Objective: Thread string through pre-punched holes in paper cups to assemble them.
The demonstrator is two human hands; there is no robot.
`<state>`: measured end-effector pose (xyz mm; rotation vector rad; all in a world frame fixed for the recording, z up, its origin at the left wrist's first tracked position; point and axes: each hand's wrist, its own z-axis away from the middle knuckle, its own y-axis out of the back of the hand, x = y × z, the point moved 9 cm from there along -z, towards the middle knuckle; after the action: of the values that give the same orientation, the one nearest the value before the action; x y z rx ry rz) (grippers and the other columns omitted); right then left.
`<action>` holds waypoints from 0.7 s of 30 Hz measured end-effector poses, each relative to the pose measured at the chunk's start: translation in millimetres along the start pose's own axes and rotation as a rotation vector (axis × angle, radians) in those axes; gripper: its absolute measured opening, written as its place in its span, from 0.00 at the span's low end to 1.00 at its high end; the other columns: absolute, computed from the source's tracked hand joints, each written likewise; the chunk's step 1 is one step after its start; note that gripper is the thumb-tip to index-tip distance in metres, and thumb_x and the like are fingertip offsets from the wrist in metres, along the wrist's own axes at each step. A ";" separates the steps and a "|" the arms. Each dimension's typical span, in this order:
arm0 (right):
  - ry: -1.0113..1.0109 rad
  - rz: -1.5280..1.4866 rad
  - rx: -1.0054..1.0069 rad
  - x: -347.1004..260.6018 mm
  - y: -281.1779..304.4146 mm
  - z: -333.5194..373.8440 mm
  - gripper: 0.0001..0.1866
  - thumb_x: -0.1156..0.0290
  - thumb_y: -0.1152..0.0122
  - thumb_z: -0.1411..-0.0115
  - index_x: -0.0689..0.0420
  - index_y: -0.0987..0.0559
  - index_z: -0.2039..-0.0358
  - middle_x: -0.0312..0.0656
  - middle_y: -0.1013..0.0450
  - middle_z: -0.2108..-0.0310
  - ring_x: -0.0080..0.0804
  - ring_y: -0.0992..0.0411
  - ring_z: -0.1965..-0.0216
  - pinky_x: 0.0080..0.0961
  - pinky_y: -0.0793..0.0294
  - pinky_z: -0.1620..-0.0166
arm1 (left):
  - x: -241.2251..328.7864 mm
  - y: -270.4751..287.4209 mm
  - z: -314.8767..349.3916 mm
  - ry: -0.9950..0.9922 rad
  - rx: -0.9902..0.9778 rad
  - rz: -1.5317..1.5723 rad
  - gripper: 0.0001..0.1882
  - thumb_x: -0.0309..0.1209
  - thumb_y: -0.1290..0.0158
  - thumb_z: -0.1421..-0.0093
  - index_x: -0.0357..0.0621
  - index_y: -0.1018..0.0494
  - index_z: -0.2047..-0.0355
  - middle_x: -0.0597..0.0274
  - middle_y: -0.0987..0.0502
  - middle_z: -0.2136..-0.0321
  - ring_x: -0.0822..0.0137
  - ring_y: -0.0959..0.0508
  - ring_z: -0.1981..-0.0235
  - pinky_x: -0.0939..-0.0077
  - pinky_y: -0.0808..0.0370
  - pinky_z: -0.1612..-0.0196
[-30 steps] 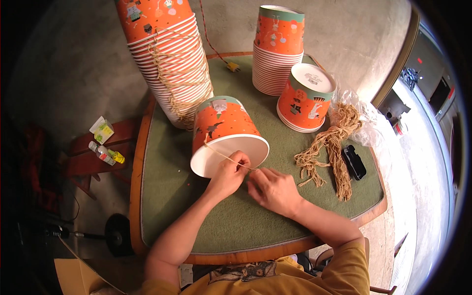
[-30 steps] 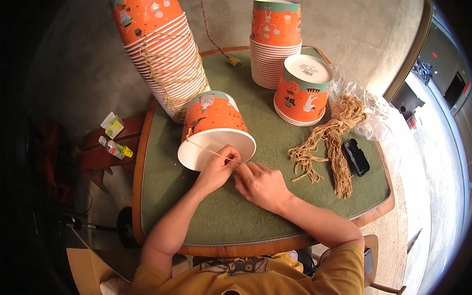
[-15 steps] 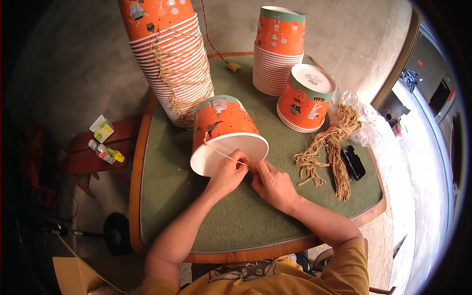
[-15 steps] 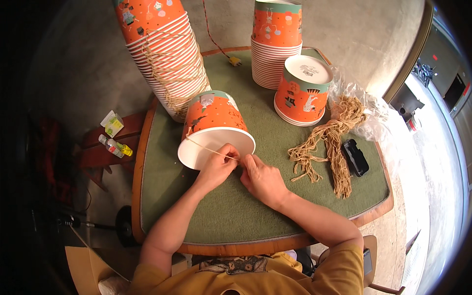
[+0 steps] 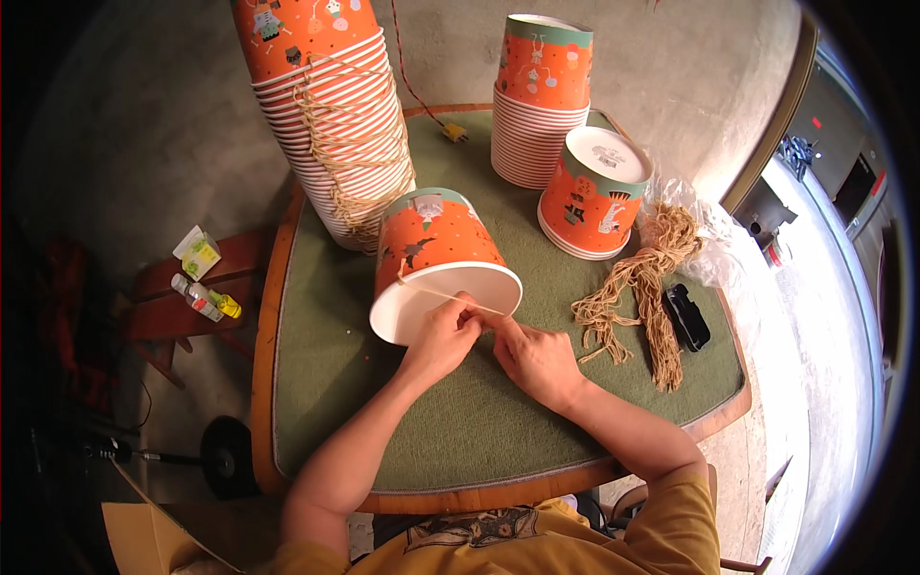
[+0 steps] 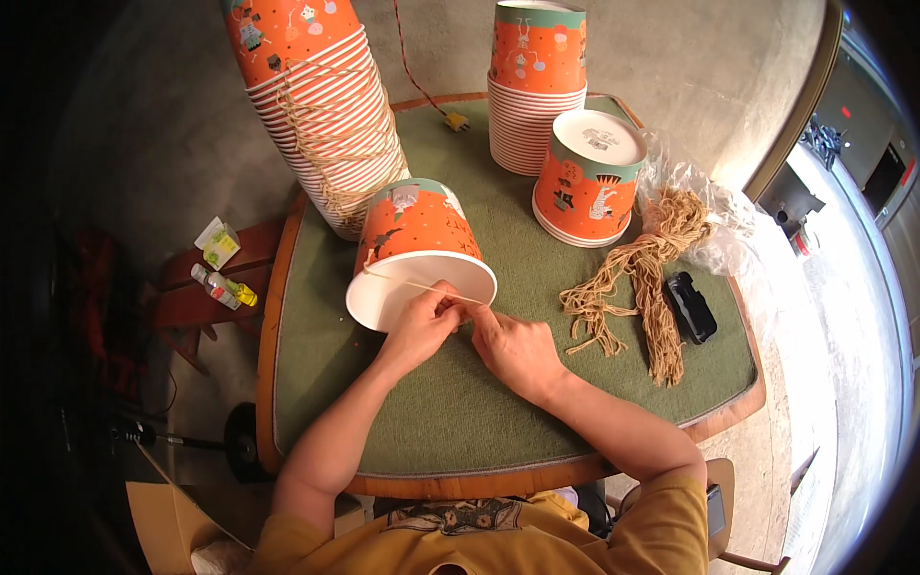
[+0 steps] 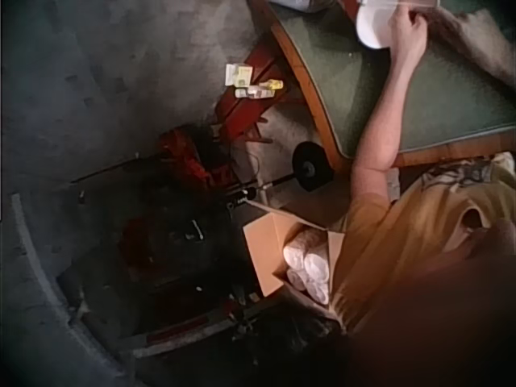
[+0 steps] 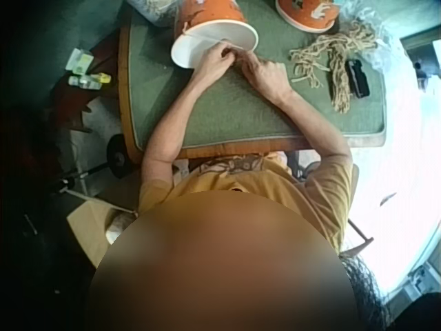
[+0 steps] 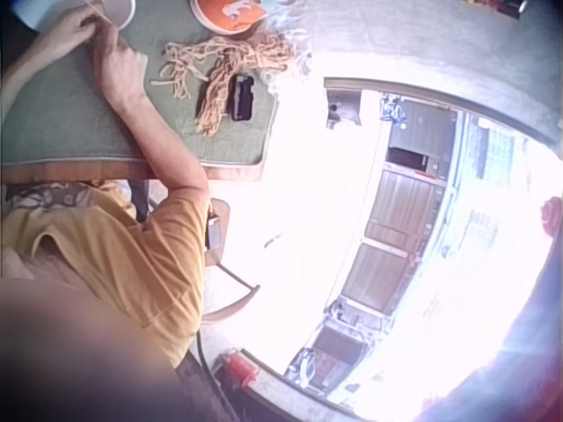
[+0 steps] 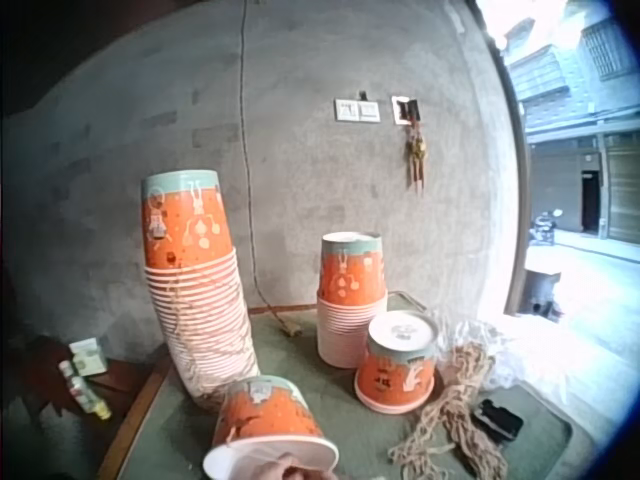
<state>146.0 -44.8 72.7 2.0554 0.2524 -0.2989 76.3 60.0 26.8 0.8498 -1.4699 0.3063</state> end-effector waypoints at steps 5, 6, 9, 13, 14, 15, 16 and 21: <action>-0.082 0.005 -0.080 8.6 -11.4 1.2 0.15 0.67 0.43 0.41 0.48 0.29 0.53 0.44 0.26 0.82 0.45 0.25 0.80 0.41 0.25 0.77 | -4.7 -0.5 -0.5 0.045 -0.031 -0.026 0.02 0.22 0.53 0.37 0.36 0.33 0.66 0.57 0.25 0.76 0.69 0.24 0.73 0.71 0.27 0.68; -0.130 0.002 -0.107 12.3 -15.6 1.6 0.15 0.65 0.42 0.40 0.48 0.28 0.53 0.44 0.25 0.82 0.45 0.25 0.80 0.41 0.25 0.77 | -5.5 -0.9 -0.3 0.043 -0.034 -0.026 0.02 0.22 0.53 0.37 0.36 0.33 0.66 0.57 0.25 0.76 0.69 0.24 0.73 0.71 0.27 0.68; -0.185 -0.083 -0.107 20.4 -25.2 1.4 0.12 0.62 0.43 0.39 0.50 0.29 0.56 0.44 0.23 0.80 0.45 0.24 0.79 0.43 0.24 0.76 | -6.1 -2.1 1.3 0.027 -0.033 0.022 0.02 0.22 0.53 0.36 0.36 0.34 0.66 0.59 0.27 0.77 0.72 0.25 0.74 0.73 0.27 0.69; -0.223 -0.143 -0.064 22.2 -25.6 -0.8 0.11 0.61 0.43 0.39 0.51 0.28 0.58 0.44 0.23 0.79 0.46 0.23 0.78 0.43 0.24 0.73 | -7.7 -2.5 2.7 0.019 -0.028 0.052 0.02 0.23 0.53 0.35 0.37 0.34 0.66 0.62 0.29 0.77 0.74 0.27 0.75 0.76 0.27 0.68; -0.237 -0.155 -0.058 23.6 -26.0 -1.2 0.10 0.61 0.43 0.38 0.51 0.27 0.59 0.45 0.23 0.79 0.47 0.23 0.77 0.43 0.24 0.73 | -8.7 -2.6 2.3 0.021 -0.029 0.088 0.02 0.23 0.53 0.35 0.37 0.34 0.65 0.63 0.29 0.76 0.74 0.28 0.75 0.76 0.27 0.68; -0.250 -0.169 -0.052 24.4 -26.4 -1.4 0.09 0.62 0.44 0.38 0.51 0.26 0.61 0.45 0.23 0.79 0.47 0.23 0.77 0.43 0.24 0.72 | -9.8 -2.6 2.2 0.022 -0.037 0.087 0.02 0.23 0.53 0.35 0.37 0.34 0.65 0.63 0.29 0.76 0.74 0.28 0.75 0.76 0.27 0.68; -0.259 -0.168 -0.050 25.5 -27.0 -1.9 0.09 0.62 0.44 0.38 0.51 0.26 0.61 0.45 0.23 0.79 0.47 0.23 0.77 0.43 0.24 0.72 | -11.3 -2.7 1.9 0.021 -0.046 0.098 0.02 0.22 0.53 0.35 0.37 0.34 0.65 0.64 0.29 0.75 0.74 0.28 0.74 0.77 0.27 0.68; -0.300 -0.209 -0.073 31.4 -31.7 -3.7 0.10 0.62 0.40 0.40 0.51 0.24 0.61 0.46 0.23 0.76 0.48 0.23 0.74 0.42 0.24 0.70 | -20.9 -3.6 0.2 0.013 -0.074 0.186 0.03 0.19 0.53 0.36 0.37 0.34 0.63 0.65 0.30 0.71 0.76 0.28 0.71 0.77 0.27 0.66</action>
<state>166.6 -24.8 38.4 1.8845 0.2886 -0.7097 75.9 63.8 6.0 0.6514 -1.5415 0.3929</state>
